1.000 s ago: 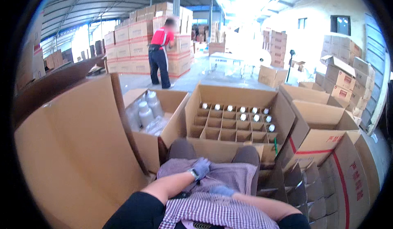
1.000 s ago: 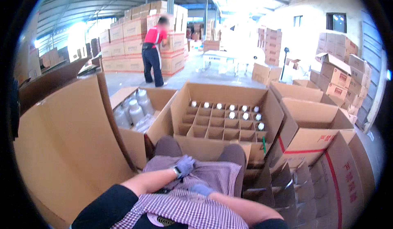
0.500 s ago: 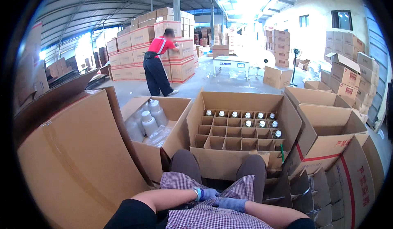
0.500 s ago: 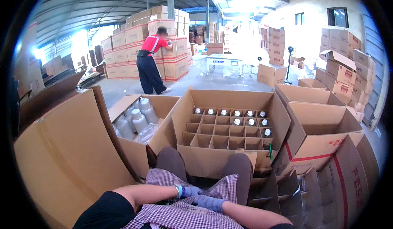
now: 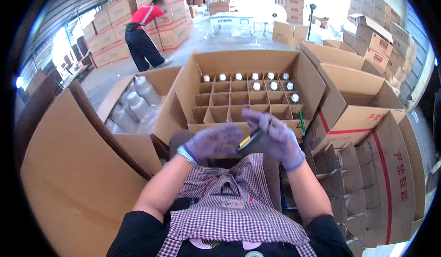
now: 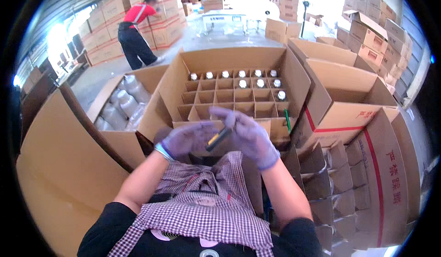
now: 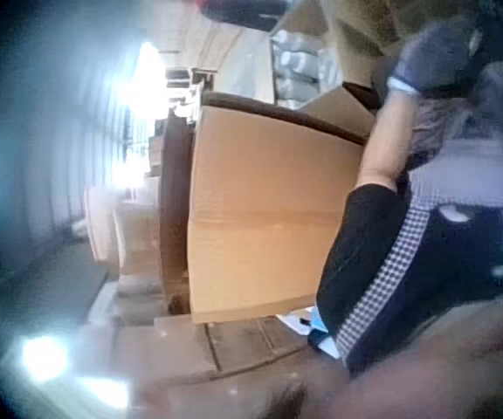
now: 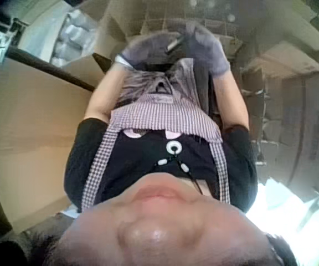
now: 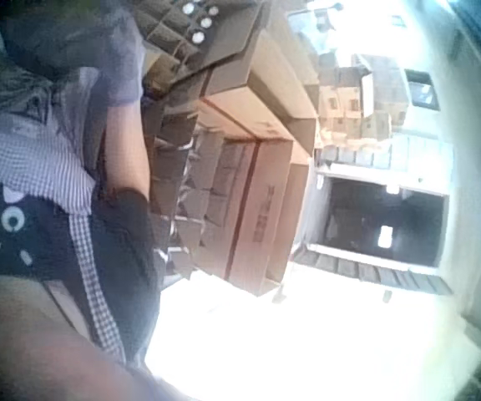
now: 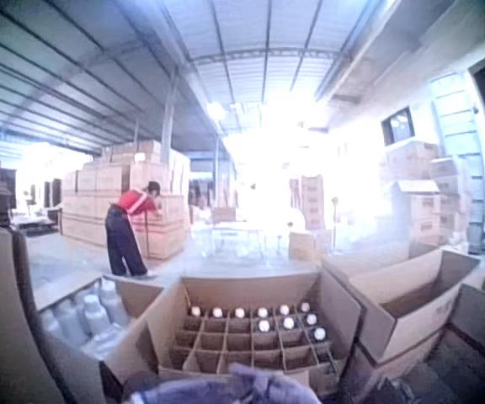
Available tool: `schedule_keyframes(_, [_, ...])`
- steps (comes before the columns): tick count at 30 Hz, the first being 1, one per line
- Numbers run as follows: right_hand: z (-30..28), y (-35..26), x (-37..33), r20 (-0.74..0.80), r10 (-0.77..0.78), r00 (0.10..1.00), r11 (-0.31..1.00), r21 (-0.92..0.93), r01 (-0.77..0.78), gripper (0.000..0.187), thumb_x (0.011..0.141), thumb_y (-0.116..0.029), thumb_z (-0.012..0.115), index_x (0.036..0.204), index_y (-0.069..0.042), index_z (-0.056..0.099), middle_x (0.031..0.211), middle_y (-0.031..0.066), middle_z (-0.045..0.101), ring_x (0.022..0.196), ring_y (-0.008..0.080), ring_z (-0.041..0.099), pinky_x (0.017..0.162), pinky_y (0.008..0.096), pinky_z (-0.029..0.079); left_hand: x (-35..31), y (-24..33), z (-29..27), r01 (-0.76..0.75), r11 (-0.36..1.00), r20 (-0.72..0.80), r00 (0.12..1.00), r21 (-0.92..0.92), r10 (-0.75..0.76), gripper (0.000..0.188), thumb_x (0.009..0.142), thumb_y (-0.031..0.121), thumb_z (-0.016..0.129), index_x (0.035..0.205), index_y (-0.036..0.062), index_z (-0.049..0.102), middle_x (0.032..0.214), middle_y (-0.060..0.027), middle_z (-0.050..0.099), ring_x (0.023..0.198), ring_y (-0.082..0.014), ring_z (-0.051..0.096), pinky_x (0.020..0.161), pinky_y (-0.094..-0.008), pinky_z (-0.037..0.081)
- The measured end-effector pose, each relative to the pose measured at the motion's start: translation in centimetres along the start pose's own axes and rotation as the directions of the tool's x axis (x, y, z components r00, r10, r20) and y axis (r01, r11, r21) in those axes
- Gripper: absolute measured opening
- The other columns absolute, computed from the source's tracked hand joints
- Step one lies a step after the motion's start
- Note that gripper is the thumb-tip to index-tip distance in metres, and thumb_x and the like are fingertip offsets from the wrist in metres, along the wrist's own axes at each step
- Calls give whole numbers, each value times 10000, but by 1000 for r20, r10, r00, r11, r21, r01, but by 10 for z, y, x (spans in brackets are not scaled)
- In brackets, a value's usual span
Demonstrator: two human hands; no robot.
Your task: The person sits on the floor in a warehouse and packs white thermos flasks into a cardboard box with dividers. They wrap each flask in bubble wrap, place it into a compartment, and occasionally seal the box with tape.
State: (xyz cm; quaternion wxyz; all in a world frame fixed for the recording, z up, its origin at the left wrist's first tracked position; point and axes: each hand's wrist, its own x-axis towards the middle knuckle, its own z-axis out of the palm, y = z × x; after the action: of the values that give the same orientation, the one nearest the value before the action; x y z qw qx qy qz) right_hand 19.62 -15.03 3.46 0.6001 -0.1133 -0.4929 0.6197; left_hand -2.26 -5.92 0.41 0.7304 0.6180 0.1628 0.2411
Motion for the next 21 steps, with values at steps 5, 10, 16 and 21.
schedule_keyframes(5, [-6, 31, 69, 305, -14, 952, 932, 348, -98, 200, 921, -290, 653, 975, -101, 615, 1497, 225, 451, 1415, 378, 379, 1180, 530, 276, -25, 73, 19, 63, 977, 138, 990, -205, -35, 673, 937, 379, 665, 1426, -4, 406, 1136, -133, 635, 823, -147, 630, 673, -239, 507])
schedule_keyframes(10, [29, 82, 123, 383, 14, 924, 875, 443, -197, 462, 969, -349, 589, 1335, -73, 529, 1502, 193, 449, 1445, 372, 356, 1200, 507, 267, -66, 70, 15, -176, 978, -312, 941, -113, 133, 495, 953, 365, 656, 1262, -6, 548, 941, -64, 669, 701, -90, 570, 555, -181, 395])
schedule_keyframes(16, [129, 142, 135, 420, 199, 885, 939, 176, -295, 567, 1017, -308, 554, 1478, -18, 396, 1444, 128, 490, 1315, 209, 476, 1112, 351, 376, -136, 73, -12, -200, 891, -787, 418, 407, 453, 355, 972, 259, 631, 1221, 8, 604, 981, -72, 673, 880, -131, 639, 764, -253, 515])
schedule_keyframes(21, [176, 133, 166, 457, 147, 877, 989, -48, -140, 467, 1025, -274, 486, 1400, 4, 460, 1287, 120, 598, 1213, 223, 559, 1087, 355, 390, -243, 142, 17, 542, 284, -473, 246, 791, 846, 362, 876, 205, 702, 1202, 63, 633, 1150, -167, 661, 1078, -358, 643, 950, -446, 496])
